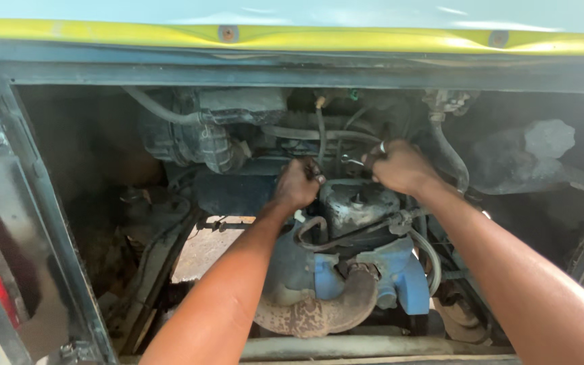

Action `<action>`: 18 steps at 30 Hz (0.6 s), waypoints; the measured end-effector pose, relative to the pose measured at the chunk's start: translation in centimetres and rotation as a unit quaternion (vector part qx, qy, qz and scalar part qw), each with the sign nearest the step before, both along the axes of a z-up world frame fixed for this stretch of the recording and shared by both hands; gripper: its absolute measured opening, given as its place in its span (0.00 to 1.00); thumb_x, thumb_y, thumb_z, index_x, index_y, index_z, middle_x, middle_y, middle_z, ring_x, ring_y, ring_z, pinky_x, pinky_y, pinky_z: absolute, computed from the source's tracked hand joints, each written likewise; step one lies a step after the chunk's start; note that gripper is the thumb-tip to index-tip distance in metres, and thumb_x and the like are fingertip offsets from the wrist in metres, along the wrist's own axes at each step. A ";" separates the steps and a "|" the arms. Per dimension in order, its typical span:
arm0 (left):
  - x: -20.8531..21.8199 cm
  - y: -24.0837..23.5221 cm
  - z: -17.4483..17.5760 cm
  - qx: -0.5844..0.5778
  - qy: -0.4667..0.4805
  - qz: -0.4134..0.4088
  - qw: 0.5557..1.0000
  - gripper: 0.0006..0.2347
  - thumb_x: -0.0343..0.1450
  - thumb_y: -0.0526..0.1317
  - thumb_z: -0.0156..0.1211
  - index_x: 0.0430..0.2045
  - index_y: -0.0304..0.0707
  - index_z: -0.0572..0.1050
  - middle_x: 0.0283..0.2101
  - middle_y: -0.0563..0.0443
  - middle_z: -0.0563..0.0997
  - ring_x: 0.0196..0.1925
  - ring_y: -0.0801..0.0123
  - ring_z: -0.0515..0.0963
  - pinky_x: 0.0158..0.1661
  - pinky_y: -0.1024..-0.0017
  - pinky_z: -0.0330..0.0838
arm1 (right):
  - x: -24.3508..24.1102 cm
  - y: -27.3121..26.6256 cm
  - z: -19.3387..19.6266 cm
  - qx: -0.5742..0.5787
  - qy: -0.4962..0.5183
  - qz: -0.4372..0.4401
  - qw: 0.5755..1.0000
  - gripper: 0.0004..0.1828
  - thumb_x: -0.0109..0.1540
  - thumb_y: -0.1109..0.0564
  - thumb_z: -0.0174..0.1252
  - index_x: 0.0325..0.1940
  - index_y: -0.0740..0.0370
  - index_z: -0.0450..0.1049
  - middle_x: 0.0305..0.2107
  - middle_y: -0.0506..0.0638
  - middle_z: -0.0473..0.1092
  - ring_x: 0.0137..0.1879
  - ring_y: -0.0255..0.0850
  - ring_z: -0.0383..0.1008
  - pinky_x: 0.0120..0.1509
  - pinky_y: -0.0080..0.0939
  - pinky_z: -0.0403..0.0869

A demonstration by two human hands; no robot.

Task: The person uses a wrench to tighten bolts on the engine of a three-wheeled vehicle. They repeatedly adjust the wrench and reposition their hands to access different bolts within the engine compartment.

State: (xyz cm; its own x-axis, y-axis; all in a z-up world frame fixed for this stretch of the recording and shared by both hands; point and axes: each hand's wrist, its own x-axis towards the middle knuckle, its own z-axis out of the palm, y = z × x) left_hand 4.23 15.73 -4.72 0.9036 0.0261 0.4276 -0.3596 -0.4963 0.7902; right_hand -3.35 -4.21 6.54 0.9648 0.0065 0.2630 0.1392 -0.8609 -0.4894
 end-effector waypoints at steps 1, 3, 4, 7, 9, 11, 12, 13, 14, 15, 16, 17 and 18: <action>0.0 -0.1 -0.2 0.000 0.003 -0.010 1.000 0.07 0.67 0.37 0.67 0.32 0.35 0.76 0.34 0.40 0.84 0.40 0.52 0.84 0.45 0.58 0.74 | -0.1 -0.1 0.0 -0.001 0.004 -0.002 1.000 0.21 0.63 0.42 0.58 0.48 0.58 0.82 0.34 0.54 0.81 0.50 0.50 0.81 0.62 0.51 0.72; 0.1 -0.2 -0.4 0.022 -0.038 -0.011 0.999 0.07 0.66 0.35 0.67 0.32 0.35 0.74 0.34 0.40 0.83 0.40 0.50 0.82 0.45 0.56 0.73 | -0.2 -0.2 0.3 -0.004 0.010 -0.006 1.000 0.21 0.63 0.41 0.57 0.50 0.55 0.82 0.34 0.53 0.81 0.51 0.48 0.80 0.62 0.50 0.71; 0.2 -0.3 -0.4 0.033 -0.060 -0.010 0.998 0.08 0.66 0.35 0.67 0.32 0.35 0.73 0.34 0.39 0.82 0.41 0.50 0.81 0.45 0.56 0.72 | -0.1 -0.1 0.5 -0.019 0.012 -0.001 1.000 0.21 0.63 0.41 0.57 0.50 0.55 0.82 0.34 0.52 0.81 0.51 0.47 0.80 0.62 0.50 0.71; 0.6 -0.6 -1.1 0.032 -0.079 -0.046 0.995 0.08 0.68 0.32 0.62 0.35 0.35 0.68 0.35 0.36 0.79 0.40 0.44 0.79 0.44 0.55 0.71 | 0.1 -0.5 0.7 -0.053 0.017 0.005 0.998 0.21 0.63 0.40 0.58 0.50 0.55 0.81 0.34 0.51 0.81 0.51 0.46 0.79 0.62 0.49 0.71; 1.3 -0.4 -1.4 0.036 -0.085 -0.063 0.994 0.09 0.66 0.30 0.60 0.35 0.37 0.67 0.34 0.37 0.78 0.39 0.46 0.78 0.42 0.55 0.70 | 0.7 -0.3 0.9 -0.065 0.012 0.025 0.997 0.21 0.62 0.41 0.58 0.51 0.56 0.80 0.34 0.51 0.81 0.49 0.46 0.81 0.61 0.48 0.72; 1.5 -0.1 -2.1 0.034 -0.089 -0.083 0.992 0.09 0.67 0.29 0.59 0.35 0.37 0.66 0.32 0.37 0.75 0.38 0.48 0.74 0.40 0.56 0.69 | 1.3 0.1 0.7 -0.063 0.031 0.025 0.997 0.22 0.64 0.40 0.57 0.49 0.57 0.80 0.34 0.52 0.80 0.49 0.46 0.80 0.60 0.50 0.72; 1.4 0.0 -2.7 0.028 -0.089 -0.097 0.991 0.07 0.70 0.29 0.58 0.35 0.36 0.66 0.32 0.37 0.73 0.36 0.48 0.71 0.39 0.56 0.69 | 1.4 0.3 0.2 -0.062 0.044 0.025 0.997 0.22 0.64 0.40 0.57 0.49 0.58 0.81 0.35 0.52 0.80 0.48 0.47 0.80 0.59 0.50 0.72; 1.8 0.0 -2.1 0.025 -0.102 -0.111 0.988 0.06 0.72 0.29 0.58 0.34 0.35 0.66 0.31 0.36 0.71 0.35 0.49 0.68 0.37 0.57 0.69 | 1.7 0.4 0.5 -0.059 0.036 0.029 0.997 0.22 0.64 0.40 0.58 0.49 0.59 0.81 0.34 0.52 0.80 0.48 0.46 0.80 0.59 0.50 0.72; 2.0 -0.1 -1.6 0.004 -0.103 -0.105 0.989 0.07 0.71 0.30 0.60 0.33 0.35 0.66 0.29 0.39 0.72 0.34 0.54 0.69 0.37 0.58 0.69 | 1.9 0.5 0.6 -0.056 0.029 0.034 0.997 0.22 0.63 0.41 0.59 0.49 0.60 0.80 0.34 0.53 0.81 0.48 0.46 0.80 0.59 0.49 0.72; 1.8 -0.2 -1.6 -0.018 -0.100 -0.098 0.990 0.07 0.70 0.31 0.62 0.32 0.35 0.67 0.28 0.42 0.72 0.33 0.58 0.70 0.36 0.60 0.69 | 2.0 0.8 0.4 -0.053 0.026 0.039 0.997 0.21 0.63 0.42 0.60 0.49 0.61 0.80 0.34 0.54 0.81 0.47 0.46 0.80 0.59 0.49 0.72; 1.7 -0.2 -1.7 -0.039 -0.097 -0.091 0.990 0.08 0.70 0.32 0.64 0.31 0.35 0.68 0.27 0.44 0.73 0.32 0.63 0.70 0.36 0.61 0.69 | 2.1 1.0 0.1 -0.050 0.025 0.043 0.998 0.21 0.63 0.42 0.60 0.49 0.61 0.80 0.33 0.54 0.81 0.47 0.46 0.81 0.59 0.48 0.72; 1.6 -0.2 -1.6 -0.048 -0.101 -0.095 0.989 0.08 0.69 0.32 0.64 0.31 0.35 0.68 0.27 0.46 0.74 0.32 0.65 0.71 0.36 0.63 0.69 | 2.2 1.2 -0.2 -0.048 0.023 0.046 0.998 0.21 0.63 0.43 0.60 0.49 0.60 0.80 0.33 0.54 0.81 0.47 0.46 0.81 0.58 0.48 0.73; 1.6 -0.1 -1.6 -0.056 -0.105 -0.099 0.988 0.08 0.69 0.32 0.65 0.31 0.35 0.68 0.27 0.48 0.74 0.32 0.68 0.71 0.36 0.64 0.69 | 2.4 1.5 -0.4 -0.045 0.022 0.049 0.998 0.21 0.62 0.43 0.60 0.49 0.60 0.80 0.33 0.54 0.81 0.46 0.46 0.81 0.58 0.48 0.73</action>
State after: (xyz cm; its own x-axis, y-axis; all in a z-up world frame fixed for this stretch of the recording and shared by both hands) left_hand 5.83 15.61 -6.35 0.7871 -0.0835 0.6112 -0.6030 -0.3130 0.7338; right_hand -0.99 -2.75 6.12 0.9690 0.1224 0.2147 0.2044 -0.8851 -0.4181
